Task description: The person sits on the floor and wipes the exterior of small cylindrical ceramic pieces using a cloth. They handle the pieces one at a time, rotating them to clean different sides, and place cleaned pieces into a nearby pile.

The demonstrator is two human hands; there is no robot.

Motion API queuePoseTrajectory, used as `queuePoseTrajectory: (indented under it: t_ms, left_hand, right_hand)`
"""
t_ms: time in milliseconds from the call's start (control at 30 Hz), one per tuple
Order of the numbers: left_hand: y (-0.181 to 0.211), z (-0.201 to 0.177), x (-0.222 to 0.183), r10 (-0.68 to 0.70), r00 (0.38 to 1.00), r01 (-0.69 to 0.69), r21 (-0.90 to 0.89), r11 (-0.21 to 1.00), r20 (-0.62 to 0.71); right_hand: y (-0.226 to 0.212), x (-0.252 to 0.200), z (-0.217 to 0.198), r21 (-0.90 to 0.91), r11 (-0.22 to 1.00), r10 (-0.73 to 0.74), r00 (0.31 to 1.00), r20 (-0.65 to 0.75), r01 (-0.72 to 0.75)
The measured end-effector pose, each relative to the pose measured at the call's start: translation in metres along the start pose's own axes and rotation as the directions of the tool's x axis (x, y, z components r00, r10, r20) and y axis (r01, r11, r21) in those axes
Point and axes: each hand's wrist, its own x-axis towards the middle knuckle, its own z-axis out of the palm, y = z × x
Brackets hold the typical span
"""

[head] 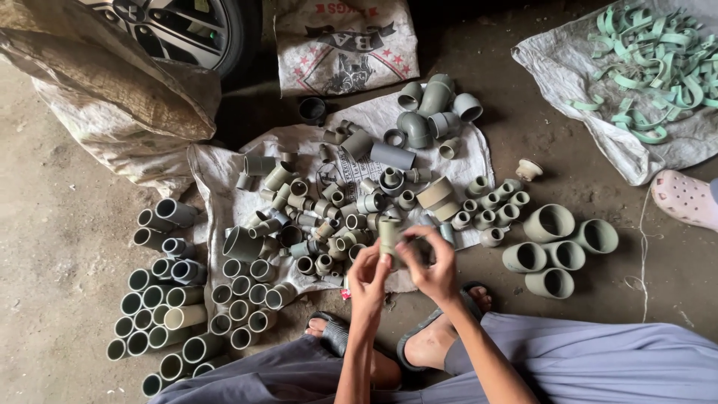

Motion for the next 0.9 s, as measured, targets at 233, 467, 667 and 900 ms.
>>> queuePoseTrajectory:
  t_ms: [233,467,667,900]
  left_hand:
    - [0.017,0.009,-0.001,0.002,0.996,-0.028,0.298,0.954,0.088]
    - [0.003,0.01,0.0,0.176,0.984,-0.162,0.332,0.929,-0.012]
    - [-0.015,0.005,-0.003,-0.024,0.999,0.023,-0.039,0.999,-0.027]
    - [0.019,0.015,0.001,0.057,0.995,-0.08,0.346,0.935,0.077]
  right_hand:
    - [-0.017,0.002,0.0,-0.049,0.991,0.114,0.976,-0.184,-0.125]
    - [-0.012,0.005,0.001,0.022,0.998,0.064,0.997,0.039,-0.065]
    - [-0.01,0.004,-0.001,0.029,0.992,0.125,0.984,-0.13,-0.122]
    - [-0.019,0.007,-0.003,0.014,0.984,0.176,0.967,-0.186,-0.177]
